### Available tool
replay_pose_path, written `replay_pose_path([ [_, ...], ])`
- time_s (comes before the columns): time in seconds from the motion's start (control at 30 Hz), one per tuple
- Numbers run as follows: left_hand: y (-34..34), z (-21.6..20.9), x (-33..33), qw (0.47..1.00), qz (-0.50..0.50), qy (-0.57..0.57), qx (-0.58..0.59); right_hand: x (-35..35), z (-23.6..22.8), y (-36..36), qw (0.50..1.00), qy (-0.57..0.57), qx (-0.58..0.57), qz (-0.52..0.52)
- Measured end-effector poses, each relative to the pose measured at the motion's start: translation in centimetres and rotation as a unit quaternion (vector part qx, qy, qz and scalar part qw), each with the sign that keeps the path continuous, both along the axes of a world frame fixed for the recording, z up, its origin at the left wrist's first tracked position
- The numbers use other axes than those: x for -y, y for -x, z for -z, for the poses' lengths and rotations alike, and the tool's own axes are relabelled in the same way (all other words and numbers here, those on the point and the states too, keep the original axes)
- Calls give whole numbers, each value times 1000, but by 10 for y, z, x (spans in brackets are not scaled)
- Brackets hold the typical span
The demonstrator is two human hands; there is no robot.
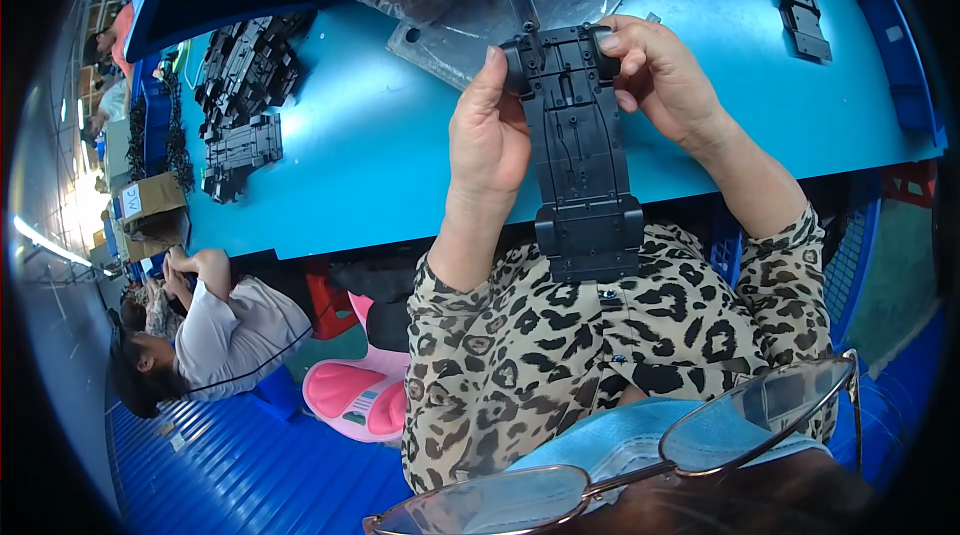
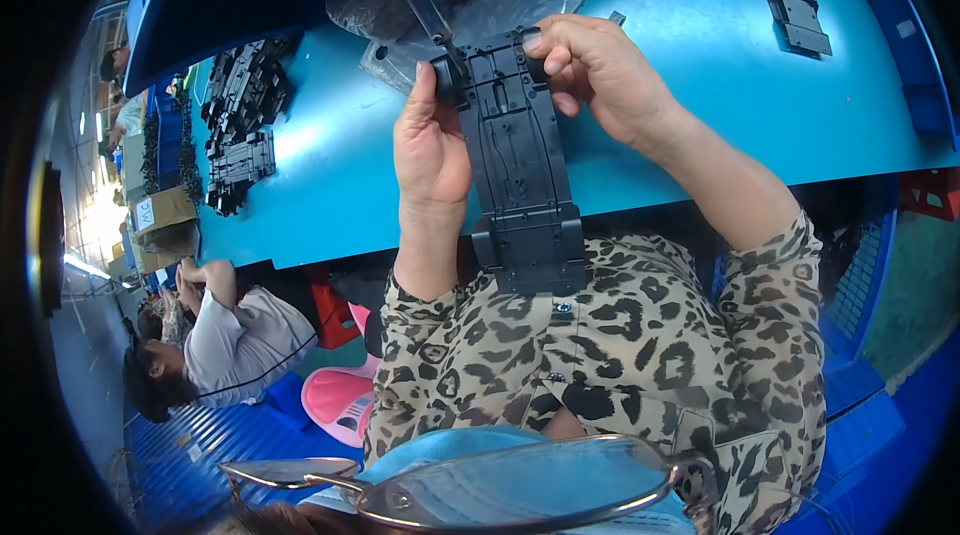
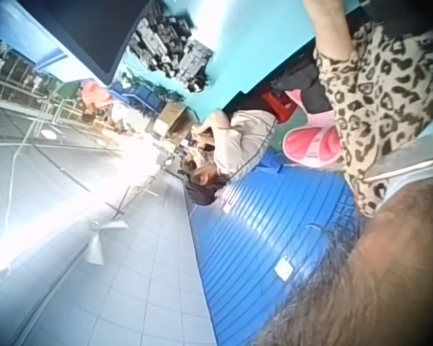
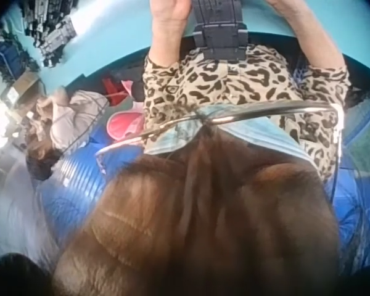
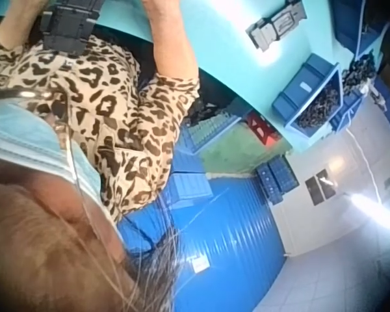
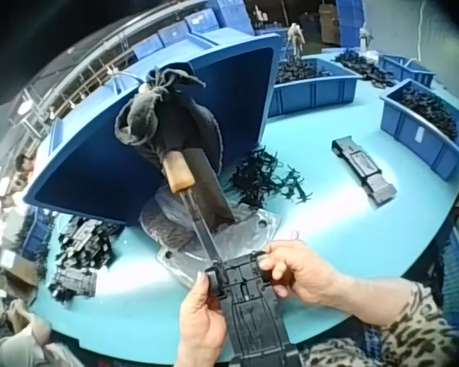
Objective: The person assembles toy car chassis by fitting and pressing plastic components into the frames by hand, setting finished pieces aside and repeating the assembly with new parts from the workbench.
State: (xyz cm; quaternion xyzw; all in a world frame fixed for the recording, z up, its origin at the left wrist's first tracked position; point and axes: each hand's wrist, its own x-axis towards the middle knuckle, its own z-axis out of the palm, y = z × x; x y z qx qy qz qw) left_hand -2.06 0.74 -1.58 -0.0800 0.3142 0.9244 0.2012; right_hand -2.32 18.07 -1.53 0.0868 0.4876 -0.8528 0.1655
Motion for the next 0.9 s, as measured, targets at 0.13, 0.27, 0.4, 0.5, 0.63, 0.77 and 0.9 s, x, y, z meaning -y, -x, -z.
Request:
replay_pose_path([
  [0.13, -2, 2, 3, 1000, 0, -1, -11, 1, 2, 0, 1000, -9, 1, -5],
  [0.27, -3, 6, 7, 999, 22, -12, -38, 0, 3, -1, 1000, -16, -4, -14],
  [0.4, -5, 6, 6, 996, 40, -31, -71, -1, 2, -3, 1000, -20, -12, -13],
  [0.5, -5, 7, 6, 995, 46, -35, -80, -2, 0, -4, 1000, -22, -13, -15],
  [0.63, -1, 8, 5, 996, 47, -37, -70, -2, 1, -1, 1000, -24, -14, -10],
  [0.77, 0, 4, 8, 996, 37, -31, -74, 1, -1, 0, 999, -14, -19, -22],
  [0.9, -5, 2, 13, 995, -81, 52, 29, 12, -8, -8, 999, -29, 20, 15],
])
